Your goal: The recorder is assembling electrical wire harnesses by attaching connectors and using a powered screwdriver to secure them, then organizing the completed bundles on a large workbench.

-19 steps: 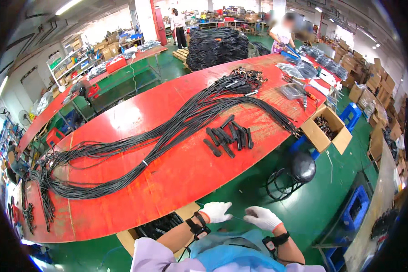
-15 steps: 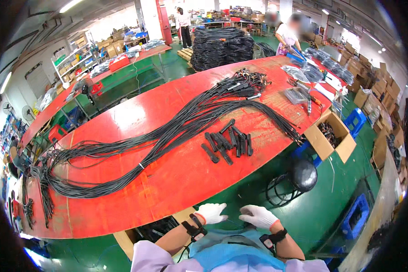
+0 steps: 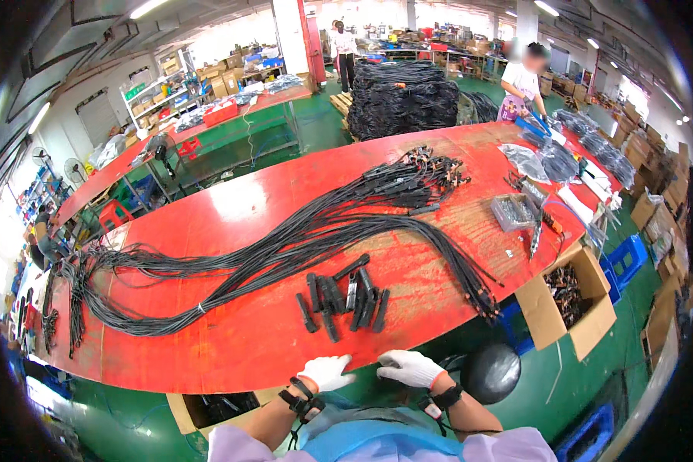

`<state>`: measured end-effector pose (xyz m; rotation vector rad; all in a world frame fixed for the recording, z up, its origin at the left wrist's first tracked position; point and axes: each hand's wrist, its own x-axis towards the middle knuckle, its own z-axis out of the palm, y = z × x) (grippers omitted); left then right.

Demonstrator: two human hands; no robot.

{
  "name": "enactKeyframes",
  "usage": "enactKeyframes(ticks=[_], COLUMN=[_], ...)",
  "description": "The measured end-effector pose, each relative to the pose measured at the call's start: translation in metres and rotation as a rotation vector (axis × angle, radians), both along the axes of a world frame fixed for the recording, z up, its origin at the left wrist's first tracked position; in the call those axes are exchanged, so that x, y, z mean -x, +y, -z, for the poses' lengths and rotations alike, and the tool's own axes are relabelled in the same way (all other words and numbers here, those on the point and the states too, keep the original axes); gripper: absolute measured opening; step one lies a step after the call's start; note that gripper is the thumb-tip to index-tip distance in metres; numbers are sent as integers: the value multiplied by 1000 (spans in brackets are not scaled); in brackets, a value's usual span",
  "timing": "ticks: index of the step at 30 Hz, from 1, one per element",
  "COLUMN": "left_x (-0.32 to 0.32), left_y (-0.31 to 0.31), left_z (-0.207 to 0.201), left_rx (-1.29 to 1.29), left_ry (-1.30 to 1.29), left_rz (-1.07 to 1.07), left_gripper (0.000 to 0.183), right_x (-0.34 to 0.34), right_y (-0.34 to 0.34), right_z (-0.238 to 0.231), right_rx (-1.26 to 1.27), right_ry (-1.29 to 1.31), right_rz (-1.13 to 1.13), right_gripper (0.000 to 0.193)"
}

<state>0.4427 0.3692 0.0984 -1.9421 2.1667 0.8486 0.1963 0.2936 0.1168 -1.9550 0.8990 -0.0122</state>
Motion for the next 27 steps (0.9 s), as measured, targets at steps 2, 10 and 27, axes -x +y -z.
enactKeyframes(ticks=[2,10,27], left_x=[11,29,49], left_y=[-10,-36,-130], left_z=[-2,0,17], left_rx=[-11,-135,-58], left_ry=[-4,16,238], left_rz=[-23,-86,-48], left_gripper=[63,73,70], right_x=[8,4,5], right_y=[-20,-67,-162], right_z=[2,29,30], right_rx=[-18,60,88], right_ry=[4,-52,201], right_rz=[-28,-150,-103], right_gripper=[51,54,56])
